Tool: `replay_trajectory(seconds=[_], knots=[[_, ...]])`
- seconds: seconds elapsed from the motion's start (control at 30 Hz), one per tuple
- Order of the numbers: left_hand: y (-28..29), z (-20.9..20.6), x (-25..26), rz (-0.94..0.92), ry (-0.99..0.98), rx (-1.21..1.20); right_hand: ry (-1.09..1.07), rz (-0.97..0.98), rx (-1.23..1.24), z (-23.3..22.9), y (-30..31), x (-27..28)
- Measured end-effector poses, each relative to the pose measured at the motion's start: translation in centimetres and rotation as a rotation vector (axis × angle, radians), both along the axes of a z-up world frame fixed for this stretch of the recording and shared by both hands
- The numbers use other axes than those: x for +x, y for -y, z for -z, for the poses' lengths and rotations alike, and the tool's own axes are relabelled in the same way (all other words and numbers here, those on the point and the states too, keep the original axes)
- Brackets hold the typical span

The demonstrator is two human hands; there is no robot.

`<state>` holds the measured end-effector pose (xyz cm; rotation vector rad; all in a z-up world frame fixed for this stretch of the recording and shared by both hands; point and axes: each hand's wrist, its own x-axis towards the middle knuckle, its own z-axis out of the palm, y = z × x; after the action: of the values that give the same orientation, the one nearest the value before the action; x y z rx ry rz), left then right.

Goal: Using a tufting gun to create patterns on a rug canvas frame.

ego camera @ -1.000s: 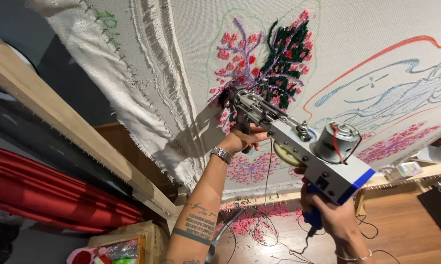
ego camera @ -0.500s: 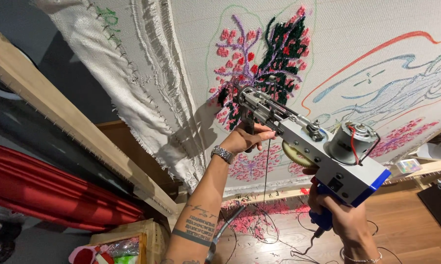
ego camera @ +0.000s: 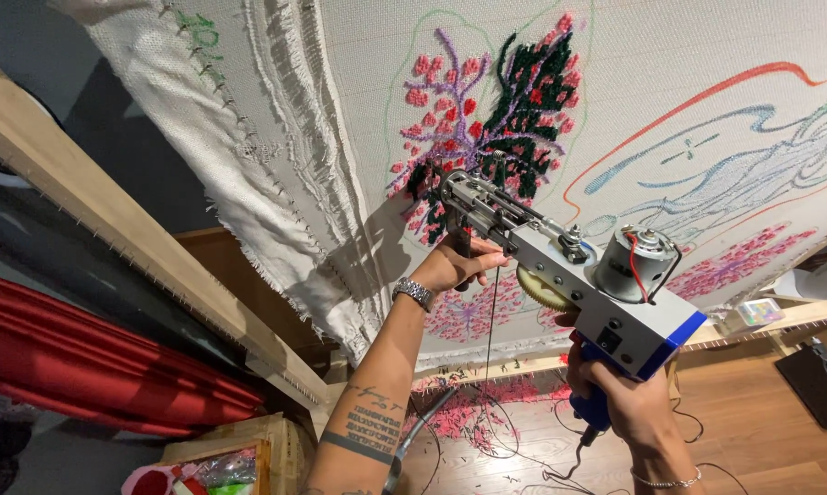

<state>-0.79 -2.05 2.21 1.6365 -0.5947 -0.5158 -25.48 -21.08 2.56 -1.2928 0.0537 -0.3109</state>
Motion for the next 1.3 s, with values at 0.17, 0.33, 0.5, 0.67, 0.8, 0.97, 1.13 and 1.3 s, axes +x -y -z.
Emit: replay_trajectory(seconds=[0.17, 0.33, 0.5, 0.67, 0.8, 0.97, 1.13, 1.3], knots=[[0.4, 0.6, 0.7, -0.008, 0.018, 0.003, -0.018, 0.025, 0.046, -0.1, -0.4, 0.3], [0.6, 1.5, 2.3, -0.069, -0.006, 0.091, -0.029, 0.017, -0.010, -0.8, -1.9, 0.9], [1.1, 5.8, 6.6, -0.134, -0.047, -0.042, -0.029, 0.103, -0.153, -2.6, -4.5, 2.2], [0.5, 8.7, 11.3, -0.175, -0.051, -0.006, -0.106, 0.176, -0.213, -2.3, -6.3, 4.0], [-0.2, 5.6, 9.7, -0.247, -0.076, 0.076, -0.042, 0.135, -0.175, -2.6, -7.0, 4.4], [-0.7, 3.8, 8.8, -0.238, -0.073, 0.117, -0.043, 0.107, -0.109, -1.3, -7.0, 4.6], [-0.8, 3.0, 8.1, -0.270, -0.096, 0.133, -0.091, 0.142, -0.274, -1.7, -6.7, 4.3], [-1.0, 3.8, 9.0, -0.217, -0.004, 0.108, -0.052, 0.117, -0.178, -1.3, -6.5, 4.2]])
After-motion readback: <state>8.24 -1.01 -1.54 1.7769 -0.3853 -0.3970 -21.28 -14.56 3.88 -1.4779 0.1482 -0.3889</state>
